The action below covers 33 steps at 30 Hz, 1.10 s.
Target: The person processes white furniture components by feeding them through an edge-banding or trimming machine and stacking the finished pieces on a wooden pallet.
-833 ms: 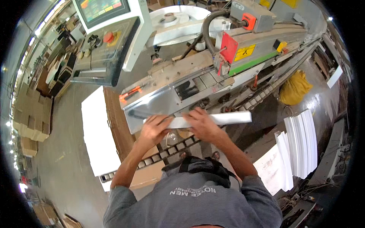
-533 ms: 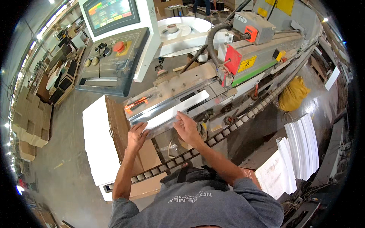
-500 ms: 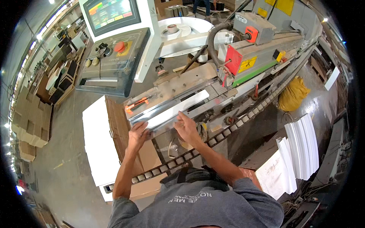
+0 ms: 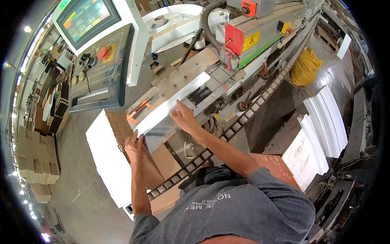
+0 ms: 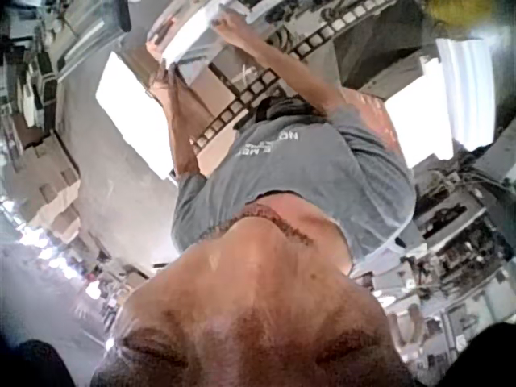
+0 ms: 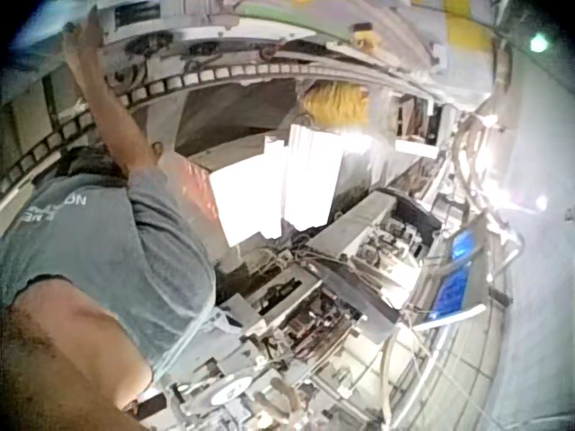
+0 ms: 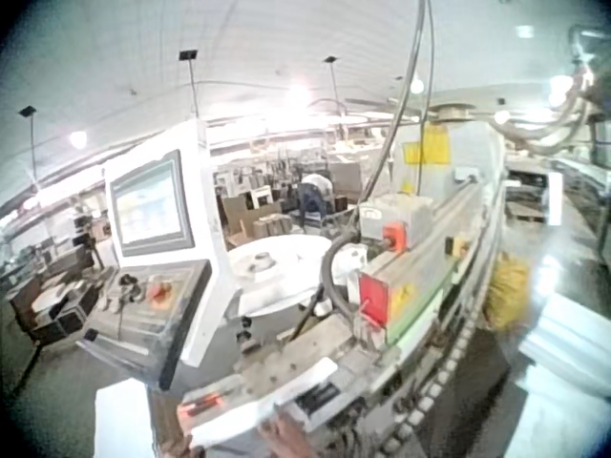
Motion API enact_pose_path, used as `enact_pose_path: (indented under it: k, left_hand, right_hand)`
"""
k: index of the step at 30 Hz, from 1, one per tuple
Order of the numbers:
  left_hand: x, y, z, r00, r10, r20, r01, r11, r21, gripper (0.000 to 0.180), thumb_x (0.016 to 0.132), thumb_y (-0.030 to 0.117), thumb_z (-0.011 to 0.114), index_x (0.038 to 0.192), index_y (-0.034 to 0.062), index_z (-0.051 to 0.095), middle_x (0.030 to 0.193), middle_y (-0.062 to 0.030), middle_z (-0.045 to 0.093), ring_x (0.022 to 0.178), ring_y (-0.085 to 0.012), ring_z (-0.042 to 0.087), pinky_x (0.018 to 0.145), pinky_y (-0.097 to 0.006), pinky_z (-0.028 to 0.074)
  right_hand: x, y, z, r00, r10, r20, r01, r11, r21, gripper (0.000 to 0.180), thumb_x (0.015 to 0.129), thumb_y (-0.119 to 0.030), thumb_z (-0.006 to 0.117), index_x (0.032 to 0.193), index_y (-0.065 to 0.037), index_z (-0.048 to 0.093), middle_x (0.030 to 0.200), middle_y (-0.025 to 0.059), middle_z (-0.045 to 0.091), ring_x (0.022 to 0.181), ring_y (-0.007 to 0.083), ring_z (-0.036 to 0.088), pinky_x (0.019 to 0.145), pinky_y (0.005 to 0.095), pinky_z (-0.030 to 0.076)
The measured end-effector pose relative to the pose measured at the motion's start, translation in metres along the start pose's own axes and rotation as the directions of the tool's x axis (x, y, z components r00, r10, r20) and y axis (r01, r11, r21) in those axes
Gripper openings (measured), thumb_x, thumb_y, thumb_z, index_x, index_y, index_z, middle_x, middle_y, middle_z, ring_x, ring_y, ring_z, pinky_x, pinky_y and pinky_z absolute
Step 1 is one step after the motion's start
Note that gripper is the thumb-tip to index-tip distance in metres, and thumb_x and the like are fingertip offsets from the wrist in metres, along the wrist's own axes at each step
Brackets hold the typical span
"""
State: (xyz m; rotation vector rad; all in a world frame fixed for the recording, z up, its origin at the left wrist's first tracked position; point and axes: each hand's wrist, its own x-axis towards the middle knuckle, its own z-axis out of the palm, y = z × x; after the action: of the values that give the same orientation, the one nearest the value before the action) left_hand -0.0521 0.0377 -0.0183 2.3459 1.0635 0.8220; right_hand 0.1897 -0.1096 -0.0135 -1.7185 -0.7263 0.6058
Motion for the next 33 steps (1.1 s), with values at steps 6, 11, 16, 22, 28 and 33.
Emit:
enact_pose_path:
  k: [6, 11, 16, 22, 28, 33]
  left_hand:
    - [0.014, -0.012, 0.003, 0.967, 0.254, 0.013, -0.254, 0.963, 0.091, 0.027, 0.086, 0.012, 0.076, 0.109, -0.0007, 0.074, 0.077, -0.0172, 0.065, 0.068, -0.0291, 0.062, 0.065, -0.040, 0.050]
    - [0.027, 0.014, 0.024, 0.954, 0.296, 0.046, -0.300, 0.945, 0.129, 0.023, 0.084, 0.011, 0.076, 0.105, 0.0017, 0.075, 0.075, -0.0170, 0.063, 0.065, -0.0303, 0.061, 0.062, -0.039, 0.049]
    - [0.037, 0.031, 0.057, 0.927, 0.374, -0.027, -0.369, 0.923, 0.108, 0.023, 0.081, 0.009, 0.078, 0.102, 0.0030, 0.075, 0.072, -0.0174, 0.061, 0.063, -0.0344, 0.059, 0.058, -0.041, 0.048]
    - [0.057, 0.081, 0.109, 0.904, 0.426, -0.034, -0.423, 0.903, 0.080, 0.022, 0.078, 0.008, 0.079, 0.099, 0.0056, 0.074, 0.068, -0.0134, 0.058, 0.063, -0.0330, 0.059, 0.058, -0.042, 0.049]
    - [0.068, 0.128, 0.156, 0.886, 0.456, -0.090, -0.448, 0.889, 0.091, 0.022, 0.078, 0.015, 0.080, 0.098, 0.0093, 0.074, 0.076, -0.0117, 0.062, 0.068, -0.0327, 0.063, 0.061, -0.042, 0.051]
    - [0.078, 0.165, 0.200, 0.914, 0.402, -0.048, -0.396, 0.913, 0.096, 0.018, 0.079, 0.016, 0.080, 0.096, 0.0107, 0.075, 0.083, -0.0120, 0.067, 0.072, -0.0327, 0.066, 0.066, -0.042, 0.054]
  right_hand:
    - [0.007, 0.007, 0.003, 1.000, 0.004, -0.014, -0.003, 0.998, 0.068, 0.074, 0.090, -0.028, 0.068, 0.146, 0.008, 0.037, 0.105, 0.0194, 0.063, 0.091, 0.0275, 0.060, 0.088, 0.0376, 0.049]
    - [0.029, 0.030, -0.008, 0.973, -0.164, -0.163, 0.115, 0.956, -0.270, 0.072, 0.091, -0.025, 0.066, 0.145, 0.012, 0.037, 0.095, 0.0166, 0.058, 0.084, 0.0280, 0.057, 0.084, 0.0362, 0.049]
    - [0.041, 0.024, -0.051, 0.985, -0.067, -0.156, 0.060, 0.997, -0.049, 0.071, 0.089, -0.027, 0.066, 0.141, 0.014, 0.039, 0.106, 0.0243, 0.059, 0.087, 0.0326, 0.060, 0.083, 0.0416, 0.049]
    - [0.066, 0.047, -0.104, 0.945, -0.189, -0.267, 0.161, 0.979, -0.125, 0.069, 0.087, -0.027, 0.068, 0.134, 0.019, 0.045, 0.105, 0.0298, 0.061, 0.082, 0.0339, 0.060, 0.077, 0.0445, 0.050]
    - [0.051, 0.050, -0.153, 0.930, -0.219, -0.295, 0.225, 0.974, -0.016, 0.055, 0.089, -0.010, 0.070, 0.139, 0.001, 0.050, 0.103, 0.0154, 0.062, 0.075, 0.0182, 0.057, 0.067, 0.0305, 0.051]
    - [-0.034, 0.066, -0.206, 0.935, -0.252, -0.250, 0.247, 0.968, -0.053, 0.046, 0.092, -0.005, 0.065, 0.137, -0.002, 0.055, 0.105, 0.0153, 0.067, 0.087, 0.0170, 0.065, 0.072, 0.0318, 0.054]
